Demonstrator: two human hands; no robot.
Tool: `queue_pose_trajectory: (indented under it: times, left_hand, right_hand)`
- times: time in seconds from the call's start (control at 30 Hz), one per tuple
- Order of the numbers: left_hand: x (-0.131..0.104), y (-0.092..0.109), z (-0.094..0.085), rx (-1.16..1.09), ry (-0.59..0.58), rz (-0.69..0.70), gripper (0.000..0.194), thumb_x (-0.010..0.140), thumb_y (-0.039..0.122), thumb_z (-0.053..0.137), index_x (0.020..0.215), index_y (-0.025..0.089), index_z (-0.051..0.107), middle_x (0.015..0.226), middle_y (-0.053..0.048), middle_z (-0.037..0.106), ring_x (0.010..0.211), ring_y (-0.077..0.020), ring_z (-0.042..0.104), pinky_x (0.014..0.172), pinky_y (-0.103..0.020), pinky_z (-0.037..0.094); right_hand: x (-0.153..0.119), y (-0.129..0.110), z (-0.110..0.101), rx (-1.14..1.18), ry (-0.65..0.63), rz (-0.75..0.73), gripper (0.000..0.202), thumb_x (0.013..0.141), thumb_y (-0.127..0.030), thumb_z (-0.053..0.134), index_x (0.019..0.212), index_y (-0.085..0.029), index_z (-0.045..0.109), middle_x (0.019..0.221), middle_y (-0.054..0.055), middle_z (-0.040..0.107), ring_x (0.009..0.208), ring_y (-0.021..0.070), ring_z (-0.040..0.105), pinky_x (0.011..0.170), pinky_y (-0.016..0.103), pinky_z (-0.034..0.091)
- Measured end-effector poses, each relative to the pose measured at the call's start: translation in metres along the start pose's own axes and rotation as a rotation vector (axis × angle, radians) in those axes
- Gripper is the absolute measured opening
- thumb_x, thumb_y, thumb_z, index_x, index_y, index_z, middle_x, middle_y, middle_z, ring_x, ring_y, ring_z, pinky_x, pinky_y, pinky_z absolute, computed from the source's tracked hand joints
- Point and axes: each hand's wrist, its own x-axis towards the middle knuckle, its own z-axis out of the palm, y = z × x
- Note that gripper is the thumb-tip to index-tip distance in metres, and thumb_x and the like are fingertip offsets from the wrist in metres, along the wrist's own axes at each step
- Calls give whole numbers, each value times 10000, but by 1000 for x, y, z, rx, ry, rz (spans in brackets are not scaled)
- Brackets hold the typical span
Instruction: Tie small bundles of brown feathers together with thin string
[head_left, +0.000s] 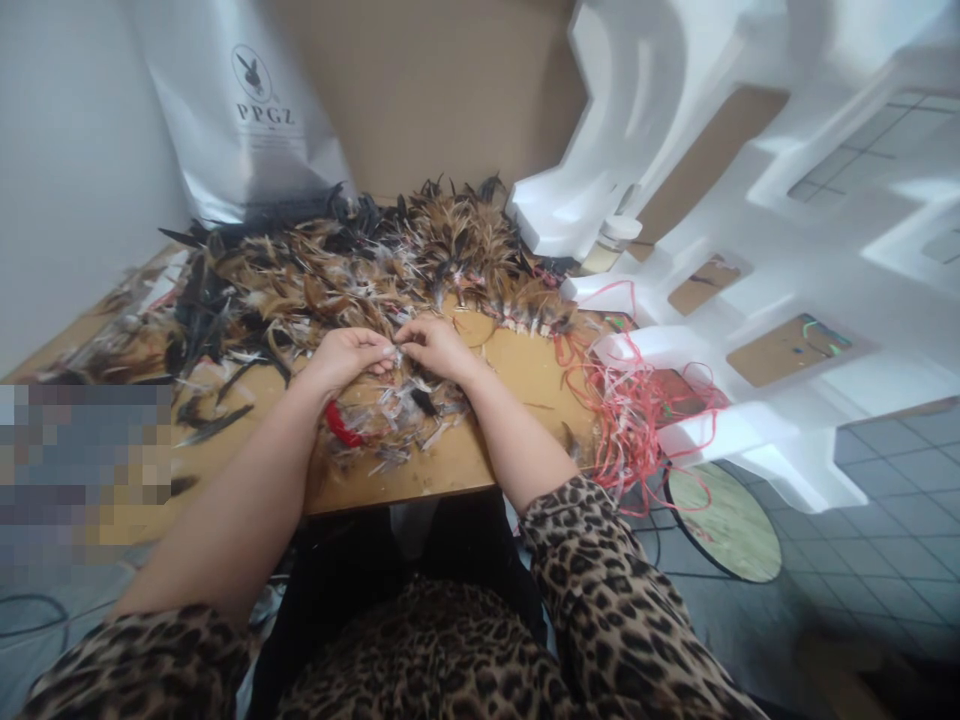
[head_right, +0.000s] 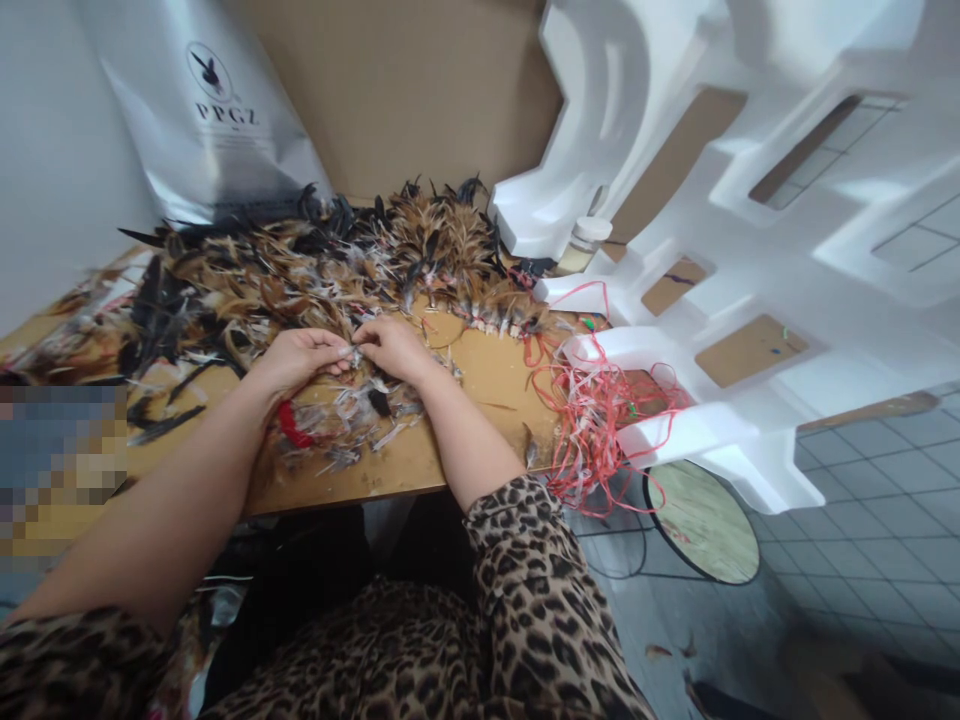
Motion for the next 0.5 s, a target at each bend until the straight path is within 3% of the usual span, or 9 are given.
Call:
queue_pose_trajectory:
  times: [0.13,0.5]
  left_hand:
    - [-1,1,0,2,-1,-10,260,546,274,762,707,105,647,575,-52,648,511,-99,594,520,-189,473]
    - [-1,3,-1,-83,39,-68,251,521,239,760,683,89,641,593,-63,646,527,-103,601,532,-194,481]
  right_hand:
    - [0,-1,-2,-21,-3,-5,105,720,-171,556,734,-134,654,739,18,602,736,113,523,724,237,390]
    - [2,-7,-4,143,8,139,115,735,-177,525,747,-111,619,731,6,604,698,97,528,702,223,400]
